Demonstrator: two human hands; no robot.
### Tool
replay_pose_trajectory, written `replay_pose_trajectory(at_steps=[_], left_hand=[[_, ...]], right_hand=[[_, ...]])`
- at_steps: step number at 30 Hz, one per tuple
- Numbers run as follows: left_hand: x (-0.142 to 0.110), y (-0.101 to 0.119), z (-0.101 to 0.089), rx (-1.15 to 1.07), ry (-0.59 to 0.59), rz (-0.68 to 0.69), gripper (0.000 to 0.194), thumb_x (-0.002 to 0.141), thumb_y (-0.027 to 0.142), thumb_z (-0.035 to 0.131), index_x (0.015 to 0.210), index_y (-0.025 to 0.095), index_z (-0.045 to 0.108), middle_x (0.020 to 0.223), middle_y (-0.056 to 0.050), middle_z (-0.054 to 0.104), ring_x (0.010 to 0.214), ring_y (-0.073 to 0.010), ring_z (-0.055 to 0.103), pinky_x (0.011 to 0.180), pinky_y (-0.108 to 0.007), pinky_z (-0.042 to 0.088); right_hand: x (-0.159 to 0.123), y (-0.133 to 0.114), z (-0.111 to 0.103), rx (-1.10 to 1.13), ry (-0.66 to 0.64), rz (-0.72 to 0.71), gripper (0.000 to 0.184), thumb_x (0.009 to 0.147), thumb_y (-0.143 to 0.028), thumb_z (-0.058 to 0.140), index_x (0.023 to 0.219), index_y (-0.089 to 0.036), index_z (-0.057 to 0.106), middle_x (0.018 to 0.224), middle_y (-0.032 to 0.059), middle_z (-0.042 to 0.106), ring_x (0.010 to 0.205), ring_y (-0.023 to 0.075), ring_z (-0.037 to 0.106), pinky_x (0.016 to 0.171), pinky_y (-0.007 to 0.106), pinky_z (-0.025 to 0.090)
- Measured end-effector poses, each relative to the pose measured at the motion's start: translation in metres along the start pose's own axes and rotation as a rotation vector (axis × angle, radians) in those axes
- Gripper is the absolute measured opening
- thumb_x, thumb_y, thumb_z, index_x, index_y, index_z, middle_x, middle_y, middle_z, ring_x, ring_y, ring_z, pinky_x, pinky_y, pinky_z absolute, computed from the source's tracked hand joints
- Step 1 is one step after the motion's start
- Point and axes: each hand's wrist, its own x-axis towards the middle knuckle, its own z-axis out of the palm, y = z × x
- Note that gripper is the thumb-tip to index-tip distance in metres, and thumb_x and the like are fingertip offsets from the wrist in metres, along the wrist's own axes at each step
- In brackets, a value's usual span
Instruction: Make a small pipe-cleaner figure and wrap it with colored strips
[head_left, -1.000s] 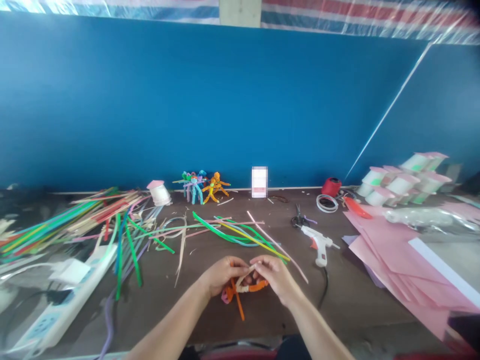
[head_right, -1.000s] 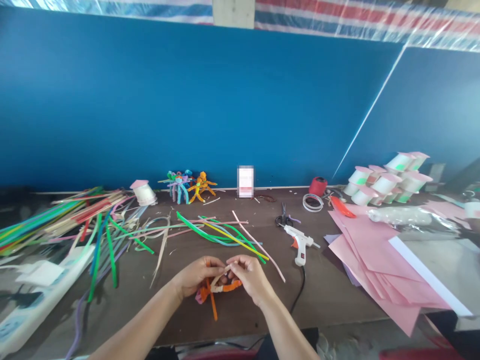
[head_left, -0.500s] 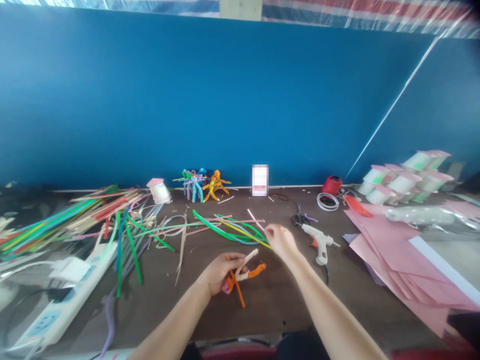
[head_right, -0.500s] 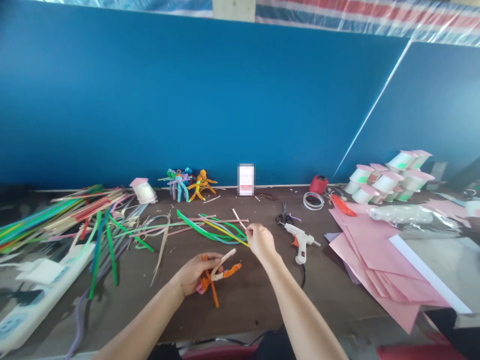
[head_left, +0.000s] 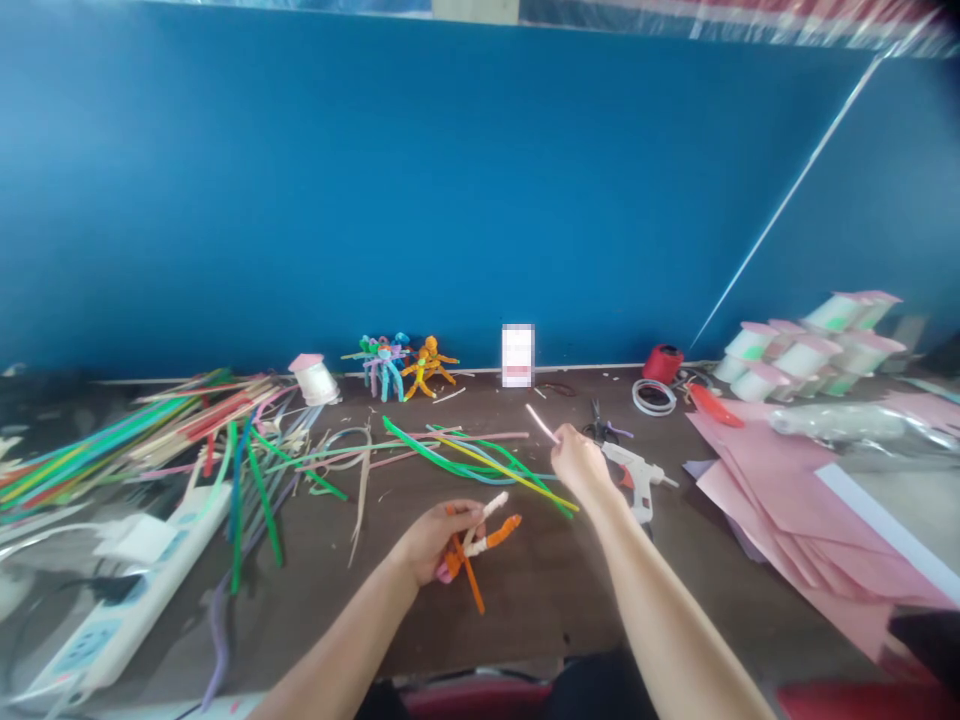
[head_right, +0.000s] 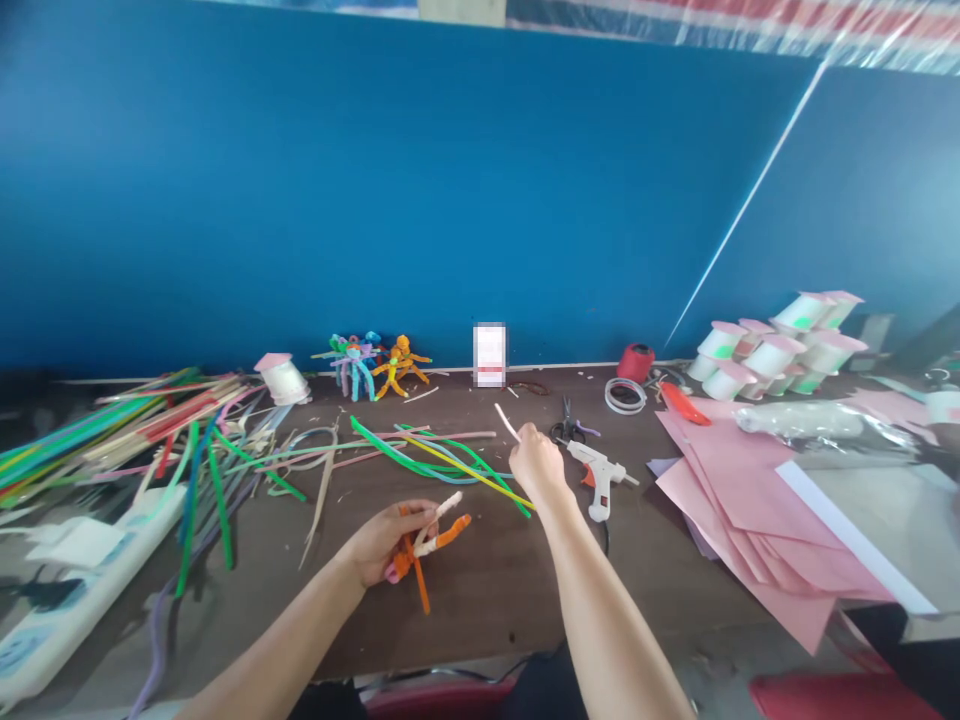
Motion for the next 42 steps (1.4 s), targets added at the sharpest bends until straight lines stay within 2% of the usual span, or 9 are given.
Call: replay_pose_trajectory(at_steps=[3,6,12,18,25,28,32,38,42], left_hand=[[-0.003,0.002,0.002,-0.014,-0.001,0.013,0.026,0.07,0.038,0.062,0.069,0.013,0.054,0.05,0.003,0.054,0.019,-0.0032,0.034,0.019,-0.015,0.023],[-0.003,0.0,0.005,-0.048,0.064,0.015,0.029,0.064,0.035,0.067,0.078,0.013,0.056,0.057,0.002,0.058,0.023,-0.0036,0.038,0.021,-0.015,0.026],[-0.003,-0.003,0.008,-0.016,0.064,0.007,0.035,0.062,0.038,0.069,0.083,0.013,0.057,0.057,0.0,0.06,0.032,-0.0072,0.047,0.024,-0.013,0.026],[-0.007,0.001,0.014,-0.063,0.089,0.041,0.031,0.057,0.033,0.074,0.074,0.011,0.061,0.053,-0.002,0.06,0.045,-0.0081,0.054,0.044,-0.017,0.042],[-0.003,-0.005,0.015,0.042,0.087,0.053,0.028,0.058,0.034,0.071,0.071,0.01,0.065,0.054,-0.003,0.061,0.045,-0.009,0.053,0.049,-0.021,0.043],[-0.003,-0.006,0.017,0.032,0.09,0.058,0.027,0.058,0.034,0.071,0.069,0.01,0.064,0.055,-0.003,0.061,0.047,-0.0099,0.054,0.051,-0.023,0.045],[-0.005,-0.003,0.018,-0.059,0.092,0.046,0.025,0.056,0.03,0.072,0.066,0.01,0.061,0.058,-0.003,0.063,0.052,-0.0112,0.056,0.054,-0.024,0.047],[-0.008,0.001,0.013,-0.175,0.078,0.003,0.022,0.058,0.023,0.07,0.074,0.012,0.059,0.061,-0.004,0.065,0.058,-0.0143,0.06,0.061,-0.029,0.05],[-0.005,0.0,0.009,-0.266,0.024,-0.033,0.019,0.058,0.015,0.067,0.073,0.012,0.057,0.067,-0.006,0.067,0.061,-0.0159,0.062,0.06,-0.031,0.05]], right_hand=[[-0.025,0.0,0.002,0.187,-0.067,-0.006,0.014,0.078,-0.023,0.047,0.081,-0.016,0.059,0.064,0.0021,0.058,0.058,0.0136,0.055,0.053,0.023,0.039],[-0.055,-0.007,0.017,0.366,-0.202,-0.019,0.024,0.074,-0.037,0.051,0.075,-0.015,0.061,0.045,-0.0064,0.042,0.037,0.0077,0.038,0.039,0.019,0.03],[-0.078,-0.018,0.032,0.603,-0.268,-0.019,0.021,0.066,-0.032,0.057,0.056,-0.014,0.058,0.044,-0.0071,0.038,0.042,0.0059,0.034,0.043,0.018,0.026],[-0.08,-0.017,0.036,0.751,-0.273,0.064,0.018,0.062,-0.032,0.058,0.057,-0.016,0.056,0.042,-0.0078,0.037,0.039,0.0057,0.03,0.039,0.019,0.023],[-0.085,-0.013,0.045,0.84,-0.265,0.098,0.018,0.063,-0.031,0.058,0.056,-0.016,0.053,0.042,-0.0081,0.034,0.039,0.0052,0.031,0.037,0.018,0.024],[-0.086,-0.008,0.044,0.845,-0.32,0.091,0.024,0.064,-0.039,0.061,0.062,-0.015,0.057,0.043,-0.0085,0.034,0.036,0.0039,0.028,0.035,0.017,0.021],[-0.089,0.002,0.043,0.935,-0.384,0.156,0.042,0.069,-0.054,0.052,0.088,-0.017,0.06,0.048,-0.0098,0.037,0.029,0.0016,0.021,0.029,0.016,0.013],[-0.099,0.012,0.046,0.835,-0.398,0.172,0.031,0.067,-0.043,0.055,0.078,-0.015,0.059,0.046,-0.007,0.047,0.031,0.0057,0.043,0.031,0.016,0.029],[-0.104,0.013,0.044,0.754,-0.423,0.176,0.017,0.066,-0.03,0.05,0.072,-0.016,0.055,0.049,-0.0047,0.055,0.036,0.0075,0.052,0.033,0.014,0.032]])
